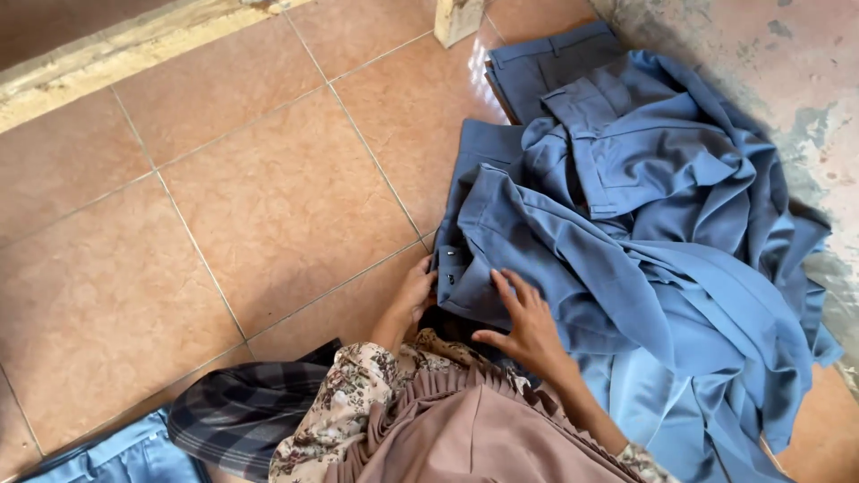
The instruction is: The person sits on a tiled floor and folds several pairs of blue trousers by hand. Each pair is laid flat, folded lengthwise, then folded into a compact rectangle and placed in a growing stack.
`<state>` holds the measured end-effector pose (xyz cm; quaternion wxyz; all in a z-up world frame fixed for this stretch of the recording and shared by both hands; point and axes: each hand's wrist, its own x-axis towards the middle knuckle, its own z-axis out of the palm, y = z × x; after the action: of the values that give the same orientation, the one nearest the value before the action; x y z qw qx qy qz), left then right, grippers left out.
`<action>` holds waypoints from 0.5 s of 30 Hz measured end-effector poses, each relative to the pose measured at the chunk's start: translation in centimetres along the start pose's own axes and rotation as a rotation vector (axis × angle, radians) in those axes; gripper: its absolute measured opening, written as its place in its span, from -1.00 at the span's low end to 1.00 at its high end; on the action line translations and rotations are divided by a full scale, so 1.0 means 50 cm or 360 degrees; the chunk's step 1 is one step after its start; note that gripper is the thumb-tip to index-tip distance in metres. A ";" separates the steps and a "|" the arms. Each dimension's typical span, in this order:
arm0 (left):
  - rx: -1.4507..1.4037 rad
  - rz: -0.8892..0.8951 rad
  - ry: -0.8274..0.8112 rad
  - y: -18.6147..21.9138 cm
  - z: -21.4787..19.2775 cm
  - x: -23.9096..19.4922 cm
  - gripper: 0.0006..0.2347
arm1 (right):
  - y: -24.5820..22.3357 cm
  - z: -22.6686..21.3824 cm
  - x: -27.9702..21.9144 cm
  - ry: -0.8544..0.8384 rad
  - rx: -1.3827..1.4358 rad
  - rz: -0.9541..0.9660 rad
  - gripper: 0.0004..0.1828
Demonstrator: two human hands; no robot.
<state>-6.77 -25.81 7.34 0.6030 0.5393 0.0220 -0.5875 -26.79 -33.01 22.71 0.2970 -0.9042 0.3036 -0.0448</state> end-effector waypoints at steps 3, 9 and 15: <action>-0.0011 0.0041 -0.0002 0.001 0.000 -0.002 -0.52 | 0.141 0.121 -0.003 0.0333 0.0114 0.0293 -0.37; 0.0094 0.0136 -0.0014 -0.027 -0.030 0.052 -0.57 | 0.293 0.013 0.128 0.0849 0.0323 0.0044 -0.91; -0.0066 0.0104 0.0012 -0.012 -0.052 0.051 -0.62 | 0.240 -0.197 0.210 0.0976 0.0206 -0.0017 -0.78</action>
<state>-4.84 -25.63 4.22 0.6328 0.5293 0.0187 -0.5649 -27.12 -51.76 22.97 0.2482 -0.8293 0.3709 -0.3363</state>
